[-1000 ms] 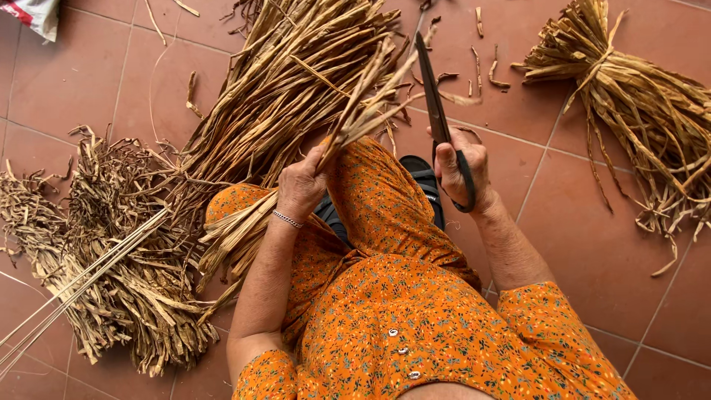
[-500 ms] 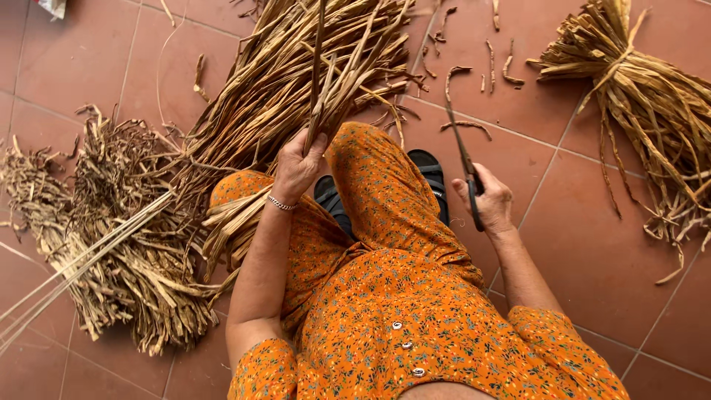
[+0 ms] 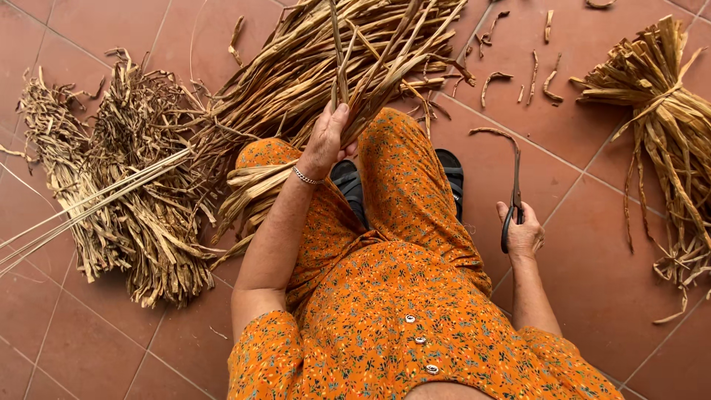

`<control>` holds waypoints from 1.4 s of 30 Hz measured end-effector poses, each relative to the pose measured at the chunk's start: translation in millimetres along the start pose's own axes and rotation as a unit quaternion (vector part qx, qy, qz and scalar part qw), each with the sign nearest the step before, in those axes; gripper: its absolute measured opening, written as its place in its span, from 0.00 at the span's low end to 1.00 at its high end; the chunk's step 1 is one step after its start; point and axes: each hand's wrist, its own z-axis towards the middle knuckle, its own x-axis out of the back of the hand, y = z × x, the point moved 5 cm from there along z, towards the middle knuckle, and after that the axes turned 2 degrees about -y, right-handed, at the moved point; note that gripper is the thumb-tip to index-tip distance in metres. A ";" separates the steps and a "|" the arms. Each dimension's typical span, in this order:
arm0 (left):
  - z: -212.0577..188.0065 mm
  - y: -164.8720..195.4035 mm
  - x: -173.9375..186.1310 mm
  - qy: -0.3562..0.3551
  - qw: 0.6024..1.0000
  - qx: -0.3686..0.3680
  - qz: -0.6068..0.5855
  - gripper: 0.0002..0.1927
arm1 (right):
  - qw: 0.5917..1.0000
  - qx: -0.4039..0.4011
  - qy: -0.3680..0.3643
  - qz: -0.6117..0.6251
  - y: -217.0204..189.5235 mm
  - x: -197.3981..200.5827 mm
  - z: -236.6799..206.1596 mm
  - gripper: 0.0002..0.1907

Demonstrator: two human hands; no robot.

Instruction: The person sits on a tiled floor and processes dried plant stalks. They gather stalks into bundles, tie them with thin strips, and trim the ends with scissors. The person repeats this process, creating multiple finished bundles.

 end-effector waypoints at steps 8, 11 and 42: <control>0.4 3.1 5.6 0.010 0.999 0.028 -0.043 0.18 | 0.985 0.075 0.082 -0.132 13.2 3.7 -12.6 0.27; -1.4 6.1 8.0 0.013 0.997 0.035 -0.068 0.18 | 0.983 0.074 0.058 -0.158 17.2 1.3 -21.5 0.33; -8.7 2.1 -22.5 -0.033 0.998 0.036 -0.030 0.14 | 0.838 0.406 -0.128 0.343 -292.1 -6.1 11.8 0.08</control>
